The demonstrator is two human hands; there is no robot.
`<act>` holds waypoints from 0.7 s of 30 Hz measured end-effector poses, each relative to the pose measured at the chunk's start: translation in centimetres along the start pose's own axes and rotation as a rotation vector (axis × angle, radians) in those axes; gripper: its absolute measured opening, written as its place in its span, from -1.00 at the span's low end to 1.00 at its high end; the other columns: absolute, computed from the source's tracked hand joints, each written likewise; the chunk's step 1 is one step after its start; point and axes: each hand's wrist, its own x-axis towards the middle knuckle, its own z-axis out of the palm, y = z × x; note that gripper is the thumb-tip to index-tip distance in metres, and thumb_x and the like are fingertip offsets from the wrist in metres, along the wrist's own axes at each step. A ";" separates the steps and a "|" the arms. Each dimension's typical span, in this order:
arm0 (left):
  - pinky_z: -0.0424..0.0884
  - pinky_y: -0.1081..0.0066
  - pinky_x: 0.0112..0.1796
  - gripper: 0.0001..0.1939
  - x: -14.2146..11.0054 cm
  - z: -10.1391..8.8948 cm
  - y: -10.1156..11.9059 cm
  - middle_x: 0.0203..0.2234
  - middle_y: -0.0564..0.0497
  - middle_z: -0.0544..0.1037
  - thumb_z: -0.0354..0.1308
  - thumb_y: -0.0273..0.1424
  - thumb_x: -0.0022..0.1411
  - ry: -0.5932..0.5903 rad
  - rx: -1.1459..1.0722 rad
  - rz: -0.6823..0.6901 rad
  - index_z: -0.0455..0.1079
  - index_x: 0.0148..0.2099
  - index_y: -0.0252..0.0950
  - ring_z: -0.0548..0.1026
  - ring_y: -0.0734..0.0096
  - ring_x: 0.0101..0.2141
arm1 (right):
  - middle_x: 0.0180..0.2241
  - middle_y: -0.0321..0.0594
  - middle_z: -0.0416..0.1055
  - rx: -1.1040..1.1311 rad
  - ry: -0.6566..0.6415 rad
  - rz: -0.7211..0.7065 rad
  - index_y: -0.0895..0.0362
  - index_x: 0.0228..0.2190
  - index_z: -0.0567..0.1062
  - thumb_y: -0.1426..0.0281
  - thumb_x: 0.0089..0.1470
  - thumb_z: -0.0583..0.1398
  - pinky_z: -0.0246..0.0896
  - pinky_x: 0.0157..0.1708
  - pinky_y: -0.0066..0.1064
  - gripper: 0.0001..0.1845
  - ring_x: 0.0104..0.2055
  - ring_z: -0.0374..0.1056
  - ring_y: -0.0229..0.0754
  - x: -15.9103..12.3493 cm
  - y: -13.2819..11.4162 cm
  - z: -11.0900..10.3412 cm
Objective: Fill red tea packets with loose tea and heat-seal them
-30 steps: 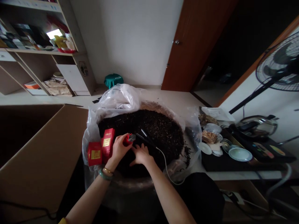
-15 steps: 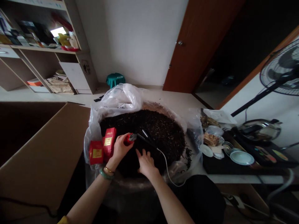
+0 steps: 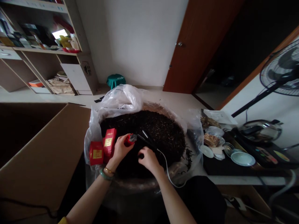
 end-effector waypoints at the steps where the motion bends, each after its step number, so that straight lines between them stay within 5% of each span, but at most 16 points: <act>1: 0.46 0.28 -0.16 -0.52 0.0 0.0 0.0 -0.22 -0.01 0.55 0.30 -0.47 -0.07 -0.003 -0.003 0.006 0.41 -0.03 -0.19 0.47 0.23 -0.18 | -0.29 -0.20 0.47 0.054 0.056 -0.024 0.11 -0.42 0.56 0.56 -0.15 0.22 0.27 -0.14 -0.38 -0.81 -0.23 0.40 -0.15 0.2 0.2 -1.1; 8: 0.47 0.30 -0.17 -0.50 0.0 0.1 -0.1 -0.24 -0.01 0.55 0.33 -0.46 -0.09 -0.018 -0.025 0.032 0.41 -0.03 -0.21 0.48 0.26 -0.21 | -0.32 -0.27 0.46 0.191 0.249 -0.233 0.10 -0.45 0.54 0.51 -0.14 0.23 0.24 -0.12 -0.38 -0.87 -0.23 0.39 -0.19 3.3 -3.1 -6.9; 13: 0.46 0.25 -0.15 -0.46 -0.1 0.4 -0.7 -0.23 -0.04 0.55 0.34 -0.45 -0.12 -0.006 -0.029 0.034 0.39 -0.01 -0.26 0.47 0.22 -0.18 | -0.27 -0.24 0.45 0.125 0.143 -0.251 0.11 -0.38 0.56 0.58 -0.18 0.25 0.25 -0.09 -0.37 -0.76 -0.21 0.39 -0.20 5.2 -5.5 -6.3; 17: 0.46 0.23 -0.16 -0.44 -0.2 0.7 -1.0 -0.21 -0.06 0.54 0.34 -0.43 -0.13 0.004 -0.031 0.016 0.37 -0.01 -0.25 0.48 0.21 -0.19 | -0.12 -0.18 0.40 0.235 0.141 -0.172 0.10 -0.16 0.51 0.58 -0.17 0.25 0.34 -0.15 -0.38 -0.55 -0.25 0.42 -0.25 5.5 -5.5 -5.2; 21: 0.47 0.26 -0.19 -0.45 -0.1 0.8 -0.9 -0.23 -0.05 0.53 0.34 -0.42 -0.11 0.012 -0.046 -0.005 0.37 0.00 -0.24 0.49 0.23 -0.21 | -0.12 -0.14 0.40 0.391 0.107 -0.096 0.10 -0.10 0.47 0.56 0.01 0.12 0.40 -0.22 -0.40 -0.61 -0.27 0.44 -0.29 5.4 -5.0 -4.3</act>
